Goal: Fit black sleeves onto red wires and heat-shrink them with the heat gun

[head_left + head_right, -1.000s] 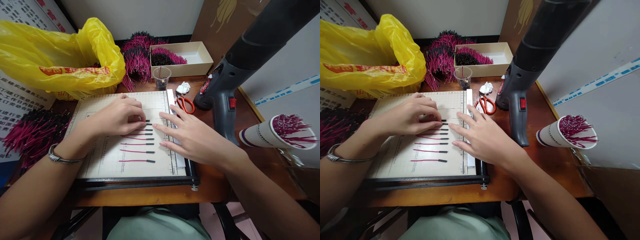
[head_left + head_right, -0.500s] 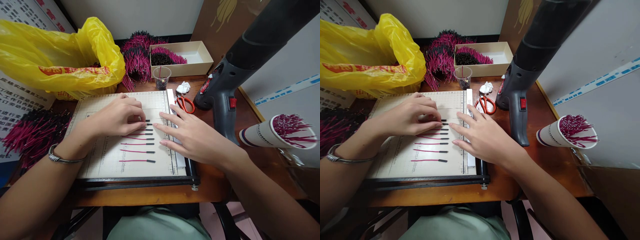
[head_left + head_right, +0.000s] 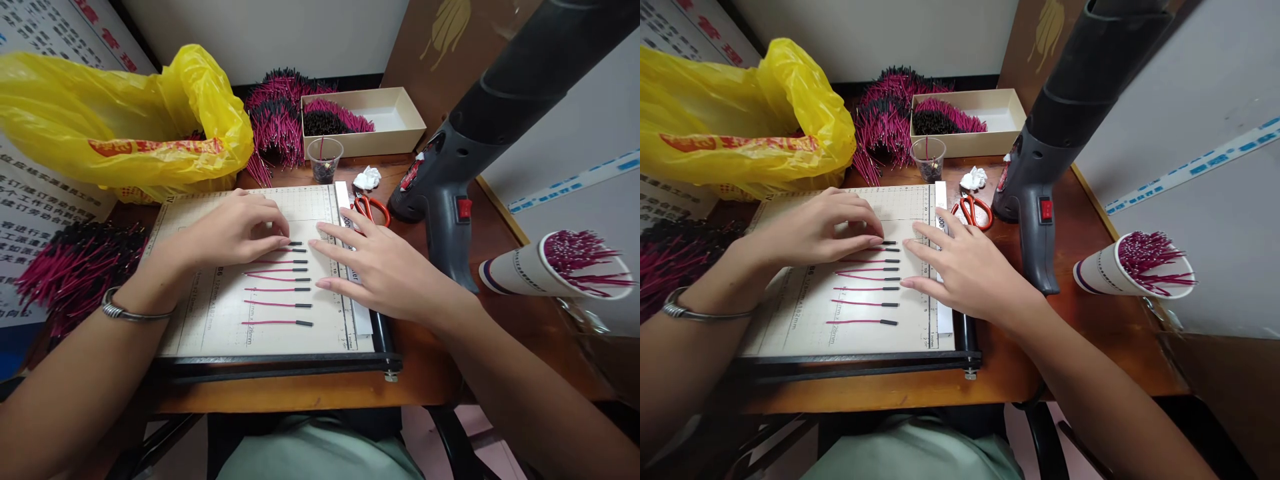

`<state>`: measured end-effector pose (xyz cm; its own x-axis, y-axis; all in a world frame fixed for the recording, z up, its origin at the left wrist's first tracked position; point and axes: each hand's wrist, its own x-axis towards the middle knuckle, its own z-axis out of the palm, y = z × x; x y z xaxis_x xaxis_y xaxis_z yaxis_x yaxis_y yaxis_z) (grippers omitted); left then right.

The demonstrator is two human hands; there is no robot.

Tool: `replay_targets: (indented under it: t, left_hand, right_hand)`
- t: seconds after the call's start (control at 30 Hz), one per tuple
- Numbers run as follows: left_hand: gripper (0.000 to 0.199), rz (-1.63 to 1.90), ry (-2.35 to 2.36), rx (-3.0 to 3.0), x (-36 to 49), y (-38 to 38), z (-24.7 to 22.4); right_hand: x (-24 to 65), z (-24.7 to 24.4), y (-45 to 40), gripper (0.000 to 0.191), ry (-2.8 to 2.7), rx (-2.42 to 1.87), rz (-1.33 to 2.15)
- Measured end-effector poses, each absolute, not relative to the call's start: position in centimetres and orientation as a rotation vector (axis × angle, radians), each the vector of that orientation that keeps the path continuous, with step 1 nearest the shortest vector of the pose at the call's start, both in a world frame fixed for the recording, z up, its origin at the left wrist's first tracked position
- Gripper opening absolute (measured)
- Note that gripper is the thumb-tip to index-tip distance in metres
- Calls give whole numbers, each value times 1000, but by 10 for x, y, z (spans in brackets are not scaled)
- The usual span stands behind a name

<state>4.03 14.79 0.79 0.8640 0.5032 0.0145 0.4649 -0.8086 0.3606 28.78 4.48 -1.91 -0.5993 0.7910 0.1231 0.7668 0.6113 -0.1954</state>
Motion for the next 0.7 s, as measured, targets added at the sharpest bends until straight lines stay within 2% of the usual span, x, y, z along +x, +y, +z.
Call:
replay_targets:
  t: [0.7]
  left_hand:
    - [25, 254, 673, 2699, 48, 149, -2]
  right_hand:
    - [281, -14, 42, 55, -2671, -1365, 187]
